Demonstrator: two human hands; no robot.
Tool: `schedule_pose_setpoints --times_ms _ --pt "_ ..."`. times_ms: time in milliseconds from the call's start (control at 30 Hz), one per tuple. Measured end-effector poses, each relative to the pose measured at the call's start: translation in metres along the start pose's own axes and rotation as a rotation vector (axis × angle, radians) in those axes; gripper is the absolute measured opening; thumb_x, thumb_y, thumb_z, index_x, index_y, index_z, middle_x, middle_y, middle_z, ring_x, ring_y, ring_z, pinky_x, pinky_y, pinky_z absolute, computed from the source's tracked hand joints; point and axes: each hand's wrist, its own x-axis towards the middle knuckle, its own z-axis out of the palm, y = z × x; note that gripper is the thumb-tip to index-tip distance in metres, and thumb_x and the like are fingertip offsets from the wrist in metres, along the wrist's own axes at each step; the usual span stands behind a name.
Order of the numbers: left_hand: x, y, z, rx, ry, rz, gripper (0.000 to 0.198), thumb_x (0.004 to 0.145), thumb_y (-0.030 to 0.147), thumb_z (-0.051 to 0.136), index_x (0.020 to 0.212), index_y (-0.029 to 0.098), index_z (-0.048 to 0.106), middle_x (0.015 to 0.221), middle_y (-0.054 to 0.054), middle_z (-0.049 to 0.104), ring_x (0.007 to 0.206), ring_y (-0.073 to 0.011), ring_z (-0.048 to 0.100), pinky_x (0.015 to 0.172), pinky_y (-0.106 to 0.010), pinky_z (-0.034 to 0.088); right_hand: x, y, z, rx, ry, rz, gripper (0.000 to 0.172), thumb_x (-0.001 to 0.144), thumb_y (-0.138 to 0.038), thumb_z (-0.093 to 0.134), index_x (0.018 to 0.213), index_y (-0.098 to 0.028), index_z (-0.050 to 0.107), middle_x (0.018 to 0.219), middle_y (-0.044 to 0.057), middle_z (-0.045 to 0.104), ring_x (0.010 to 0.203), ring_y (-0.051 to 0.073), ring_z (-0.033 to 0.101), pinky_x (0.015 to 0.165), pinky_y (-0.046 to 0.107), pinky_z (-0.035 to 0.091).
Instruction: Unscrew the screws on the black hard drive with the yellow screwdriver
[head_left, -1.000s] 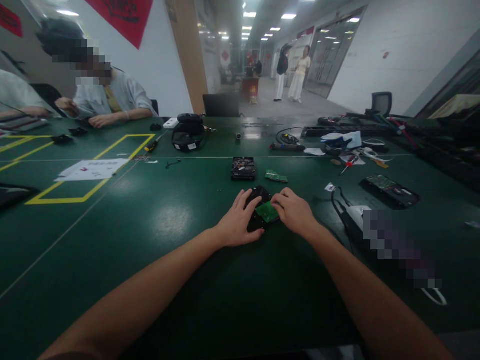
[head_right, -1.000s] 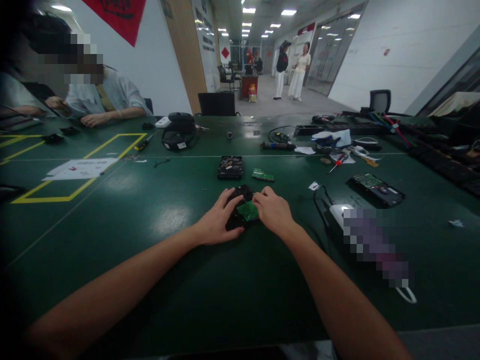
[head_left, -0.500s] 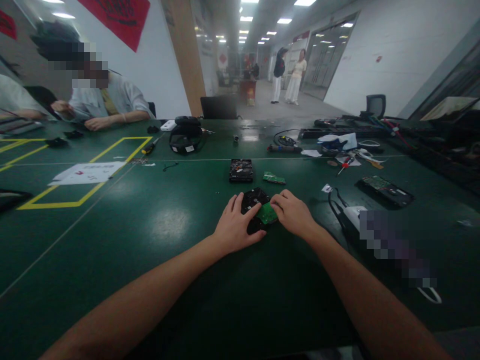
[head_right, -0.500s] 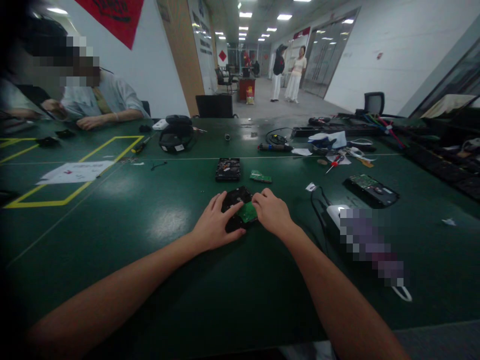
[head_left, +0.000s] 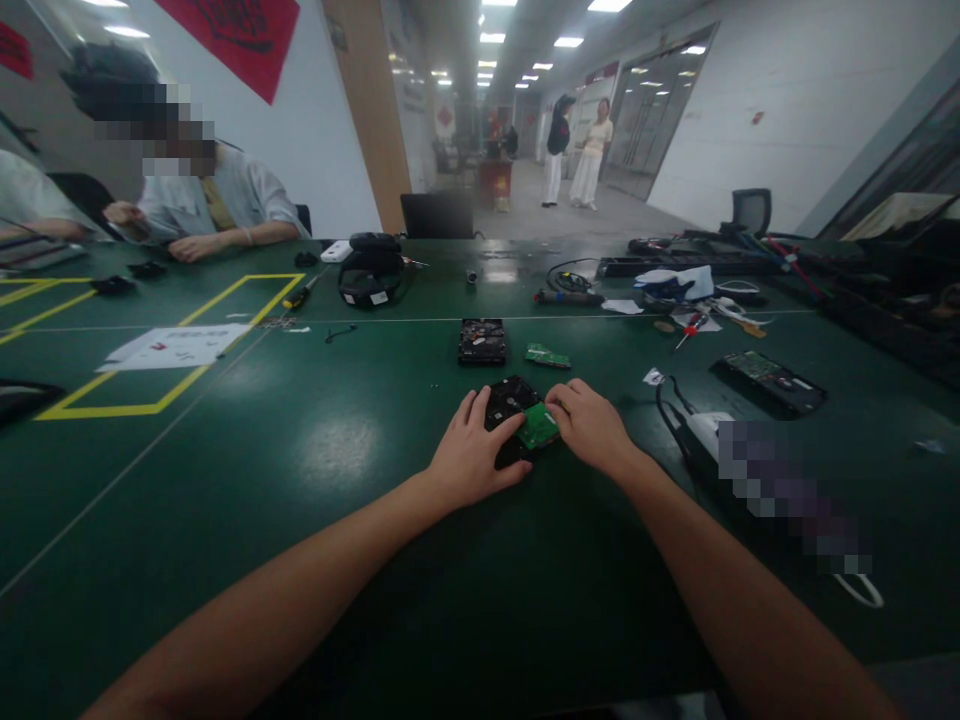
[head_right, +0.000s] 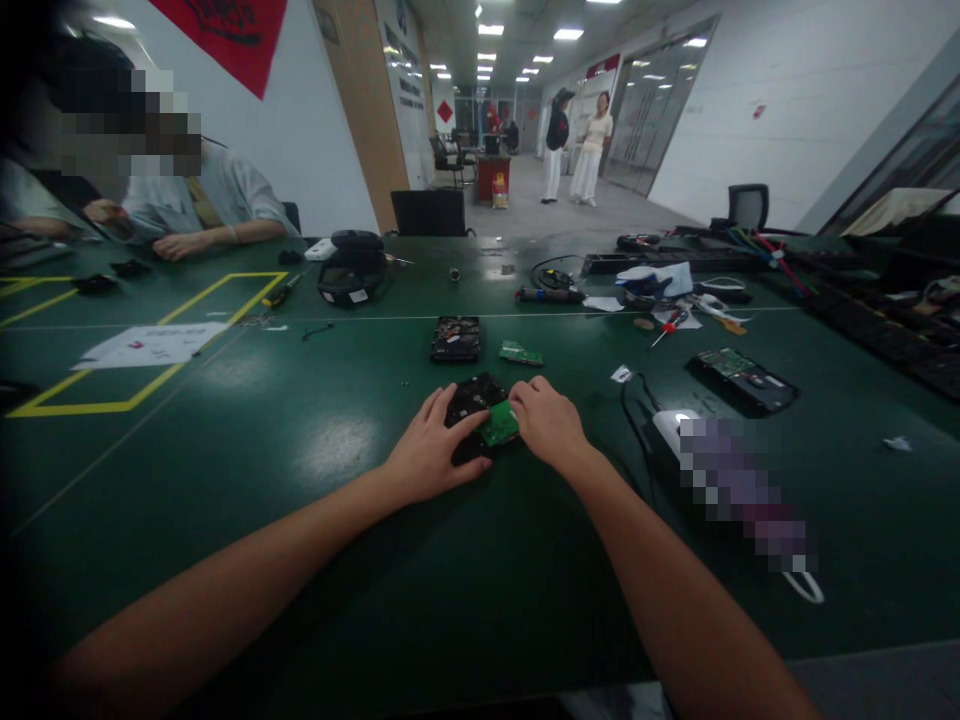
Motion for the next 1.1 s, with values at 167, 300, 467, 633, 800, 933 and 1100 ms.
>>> schedule_pose_setpoints --times_ms 167,300,467,633,800,933,1100 --pt "0.0 -0.002 0.0 -0.018 -0.002 -0.001 0.078 0.087 0.067 0.074 0.156 0.038 0.051 0.178 -0.008 0.011 0.16 -0.0533 0.013 0.122 -0.072 0.032 0.001 0.0 0.0 -0.027 -0.018 0.015 0.023 0.108 -0.026 0.044 0.105 -0.023 0.067 0.108 0.008 0.067 0.09 0.02 0.064 0.074 0.032 0.04" --pt "0.0 -0.001 0.0 -0.022 0.009 -0.018 0.087 0.085 0.066 0.075 0.16 0.035 0.044 0.177 -0.013 0.01 0.16 -0.0527 0.015 0.124 -0.07 0.032 0.002 0.004 0.003 -0.014 -0.015 0.009 0.023 0.108 -0.026 0.044 0.105 -0.023 0.067 0.108 0.007 0.067 0.091 0.02 0.064 0.074 0.032 0.04" --pt "0.001 0.0 0.002 -0.023 0.038 -0.073 0.104 0.081 0.068 0.076 0.164 0.024 0.033 0.174 -0.022 0.016 0.159 -0.0515 0.022 0.125 -0.066 0.033 0.001 0.003 0.004 0.004 -0.013 -0.012 0.021 0.108 -0.028 0.047 0.106 -0.023 0.068 0.111 0.007 0.066 0.093 0.021 0.066 0.076 0.032 0.044" --pt "0.002 -0.001 0.002 -0.041 0.041 -0.05 0.102 0.081 0.064 0.077 0.163 0.019 0.034 0.172 -0.023 0.023 0.159 -0.0497 0.022 0.127 -0.065 0.03 0.0 -0.003 0.001 0.034 -0.044 -0.078 0.019 0.107 -0.027 0.051 0.111 -0.024 0.069 0.119 0.007 0.064 0.099 0.021 0.067 0.081 0.032 0.048" --pt "0.006 -0.008 -0.003 -0.092 -0.007 0.016 0.1 0.081 0.059 0.078 0.162 0.019 0.034 0.172 -0.023 0.021 0.162 -0.0475 0.017 0.129 -0.065 0.027 -0.002 -0.009 -0.001 0.016 -0.068 -0.084 0.02 0.107 -0.027 0.051 0.111 -0.025 0.071 0.119 0.008 0.063 0.097 0.021 0.067 0.076 0.032 0.047" --pt "0.008 -0.014 -0.005 -0.127 -0.053 0.057 0.1 0.082 0.056 0.078 0.162 0.017 0.033 0.173 -0.024 0.019 0.163 -0.0459 0.013 0.13 -0.064 0.026 -0.002 -0.012 -0.001 -0.005 -0.086 -0.08 0.021 0.107 -0.028 0.051 0.11 -0.025 0.071 0.117 0.007 0.063 0.095 0.02 0.066 0.074 0.031 0.045" --pt "0.008 -0.016 -0.006 -0.146 -0.094 0.071 0.1 0.082 0.056 0.078 0.163 0.019 0.032 0.176 -0.022 0.014 0.164 -0.0462 0.01 0.129 -0.066 0.027 -0.001 -0.013 0.001 -0.008 -0.096 -0.096 0.021 0.107 -0.028 0.051 0.108 -0.025 0.072 0.117 0.006 0.063 0.092 0.018 0.066 0.072 0.03 0.043"
